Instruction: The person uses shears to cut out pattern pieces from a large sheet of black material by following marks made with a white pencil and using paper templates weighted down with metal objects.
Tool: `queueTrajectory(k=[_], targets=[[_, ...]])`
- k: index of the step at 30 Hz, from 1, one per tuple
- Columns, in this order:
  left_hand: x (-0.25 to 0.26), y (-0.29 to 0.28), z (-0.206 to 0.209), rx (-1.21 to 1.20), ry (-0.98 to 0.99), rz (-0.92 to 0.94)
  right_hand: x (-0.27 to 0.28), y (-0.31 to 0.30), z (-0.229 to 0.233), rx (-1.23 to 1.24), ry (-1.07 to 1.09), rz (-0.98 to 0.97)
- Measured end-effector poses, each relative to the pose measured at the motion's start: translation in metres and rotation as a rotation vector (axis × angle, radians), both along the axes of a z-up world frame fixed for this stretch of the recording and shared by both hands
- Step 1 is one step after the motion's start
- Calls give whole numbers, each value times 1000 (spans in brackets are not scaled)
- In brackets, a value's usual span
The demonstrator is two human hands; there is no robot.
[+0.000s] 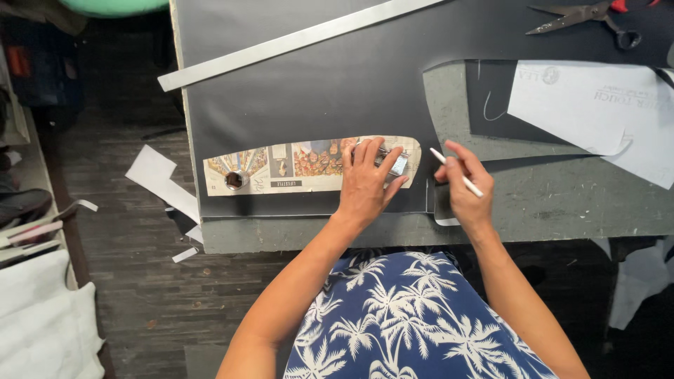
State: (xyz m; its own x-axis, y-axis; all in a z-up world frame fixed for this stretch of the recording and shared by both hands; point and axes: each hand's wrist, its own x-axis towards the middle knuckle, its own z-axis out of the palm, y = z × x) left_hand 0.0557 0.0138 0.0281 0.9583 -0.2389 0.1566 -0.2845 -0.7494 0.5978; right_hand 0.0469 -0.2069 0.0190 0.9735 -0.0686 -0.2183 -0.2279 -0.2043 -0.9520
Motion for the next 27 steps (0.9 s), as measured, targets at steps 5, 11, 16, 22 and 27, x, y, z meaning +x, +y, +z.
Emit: queueTrajectory(k=[5, 11, 16, 22, 27], targets=[[-3, -19, -11, 181, -21, 27, 2, 13, 5, -92, -105, 75], [0, -28, -15, 323, 50, 24, 3, 15, 7, -213, -125, 65], [0, -32, -17, 355, 64, 32, 1, 18, 10, -234, -174, 48], [0, -35, -17, 382, 81, 25, 0, 16, 9, -255, -208, 31], [1, -35, -14, 393, 85, 5, 1, 14, 9, -289, -172, 54]])
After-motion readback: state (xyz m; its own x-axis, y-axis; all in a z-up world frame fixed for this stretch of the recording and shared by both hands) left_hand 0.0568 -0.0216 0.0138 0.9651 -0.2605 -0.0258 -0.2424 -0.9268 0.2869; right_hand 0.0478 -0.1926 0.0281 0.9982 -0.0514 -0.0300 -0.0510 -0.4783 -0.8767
